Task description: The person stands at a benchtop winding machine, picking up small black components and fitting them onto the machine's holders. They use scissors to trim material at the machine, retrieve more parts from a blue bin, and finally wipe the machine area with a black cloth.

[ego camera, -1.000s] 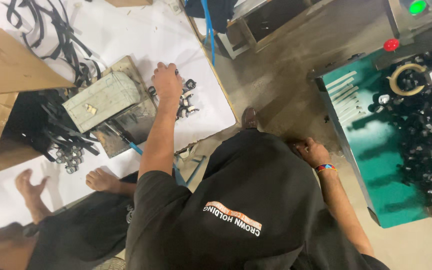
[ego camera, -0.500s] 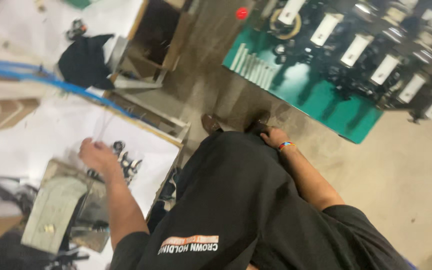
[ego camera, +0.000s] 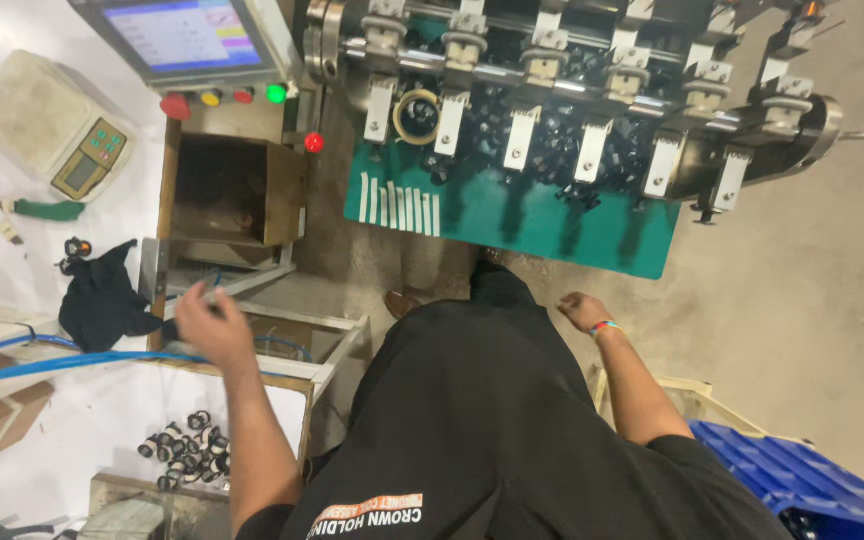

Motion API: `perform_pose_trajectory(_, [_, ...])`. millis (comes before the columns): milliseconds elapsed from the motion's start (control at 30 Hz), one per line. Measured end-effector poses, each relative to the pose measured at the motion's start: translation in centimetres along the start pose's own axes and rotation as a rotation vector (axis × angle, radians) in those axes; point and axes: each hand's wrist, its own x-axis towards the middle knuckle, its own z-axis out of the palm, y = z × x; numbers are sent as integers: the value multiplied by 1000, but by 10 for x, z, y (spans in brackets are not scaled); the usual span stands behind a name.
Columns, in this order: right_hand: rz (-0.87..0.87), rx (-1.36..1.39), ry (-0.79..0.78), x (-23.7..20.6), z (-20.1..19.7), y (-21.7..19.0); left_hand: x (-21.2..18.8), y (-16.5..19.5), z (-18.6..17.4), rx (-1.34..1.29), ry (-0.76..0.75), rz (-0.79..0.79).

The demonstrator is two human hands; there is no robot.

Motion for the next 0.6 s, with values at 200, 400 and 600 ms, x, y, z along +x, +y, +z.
perform_pose_trajectory(200, [487, 768, 191, 31, -200, 134, 105, 159, 113, -477, -172, -196])
perform_pose_trajectory(400, [-262, 953, 678, 50, -404, 172, 191, 226, 176, -209, -490, -161])
perform_pose_trajectory(600, [-19, 73, 772, 74, -399, 148, 214, 242, 197, -223, -675, -188])
